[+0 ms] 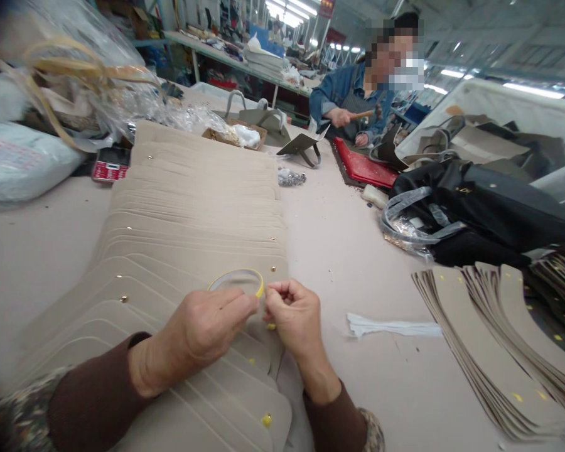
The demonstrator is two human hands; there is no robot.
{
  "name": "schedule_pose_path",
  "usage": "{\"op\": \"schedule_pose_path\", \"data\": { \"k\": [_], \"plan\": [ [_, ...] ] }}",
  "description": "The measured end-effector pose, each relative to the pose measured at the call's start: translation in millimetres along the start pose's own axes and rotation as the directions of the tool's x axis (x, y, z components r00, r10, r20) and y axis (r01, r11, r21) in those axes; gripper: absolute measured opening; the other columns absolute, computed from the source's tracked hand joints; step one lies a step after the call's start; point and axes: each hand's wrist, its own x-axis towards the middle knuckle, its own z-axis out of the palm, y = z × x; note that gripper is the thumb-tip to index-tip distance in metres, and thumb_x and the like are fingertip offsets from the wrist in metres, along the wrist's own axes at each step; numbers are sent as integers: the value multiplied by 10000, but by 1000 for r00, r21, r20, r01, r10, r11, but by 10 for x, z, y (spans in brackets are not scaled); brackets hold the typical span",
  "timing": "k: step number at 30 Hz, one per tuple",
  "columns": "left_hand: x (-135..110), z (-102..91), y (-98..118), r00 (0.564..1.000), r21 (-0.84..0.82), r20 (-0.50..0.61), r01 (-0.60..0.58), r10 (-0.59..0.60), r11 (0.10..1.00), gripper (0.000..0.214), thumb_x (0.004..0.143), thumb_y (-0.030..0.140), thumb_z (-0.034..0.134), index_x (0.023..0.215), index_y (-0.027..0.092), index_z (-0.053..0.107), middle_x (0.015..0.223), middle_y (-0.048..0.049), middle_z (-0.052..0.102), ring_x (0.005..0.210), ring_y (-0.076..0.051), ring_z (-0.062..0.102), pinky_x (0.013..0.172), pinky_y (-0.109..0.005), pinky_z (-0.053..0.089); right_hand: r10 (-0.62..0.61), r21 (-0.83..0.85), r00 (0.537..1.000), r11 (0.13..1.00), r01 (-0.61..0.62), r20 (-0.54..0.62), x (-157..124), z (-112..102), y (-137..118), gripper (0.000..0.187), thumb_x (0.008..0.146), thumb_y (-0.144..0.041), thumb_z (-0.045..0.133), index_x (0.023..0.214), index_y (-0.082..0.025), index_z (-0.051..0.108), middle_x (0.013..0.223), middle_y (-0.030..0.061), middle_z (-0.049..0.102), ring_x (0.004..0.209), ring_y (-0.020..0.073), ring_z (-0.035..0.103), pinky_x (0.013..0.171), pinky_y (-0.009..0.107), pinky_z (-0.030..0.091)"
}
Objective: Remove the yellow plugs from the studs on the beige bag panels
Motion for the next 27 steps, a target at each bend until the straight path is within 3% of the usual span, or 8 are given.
{"op": "schedule_pose_path", "data": {
  "k": [3,7,12,18,27],
  "plan": [
    [10,10,-9,997,63,77,23,-28,998,205,979,125,366,840,191,503,698,7,533,625,-152,503,576,-274,373,69,-45,997,997,-67,33,68,-119,88,245,710,-393,696,725,-150,670,529,-11,633,426,114,551,419,215,448],
    [61,15,-86,951,232,272,83,-147,969,155,950,119,425,838,188,507,785,-34,590,736,-203,539,673,-330,429,23,-202,993,979,0,112,117,-216,201,251,775,-390,662,792,-145,712,592,1,646,494,105,547,445,195,413],
    [63,-7,-95,896,199,408,99,-174,975,132,910,74,431,889,178,510,800,-38,589,736,-217,536,712,-368,444,90,-204,985,977,-58,150,162,-279,202,275,768,-405,668,804,-136,710,582,-2,626,486,101,532,458,199,433],
    [36,9,-104,861,188,453,162,-232,969,129,921,83,422,900,180,503,828,-37,596,758,-211,545,671,-334,432,157,-267,947,960,-80,280,73,-345,194,221,765,-359,673,756,-141,706,553,-12,618,476,101,525,464,199,429],
    [40,9,-114,860,182,453,169,-236,969,134,923,83,417,915,182,507,848,-42,601,781,-219,552,683,-339,452,-78,-501,960,840,208,269,-13,-225,113,145,797,-208,590,708,-180,701,620,-8,690,565,133,613,538,211,435]
  ]
}}
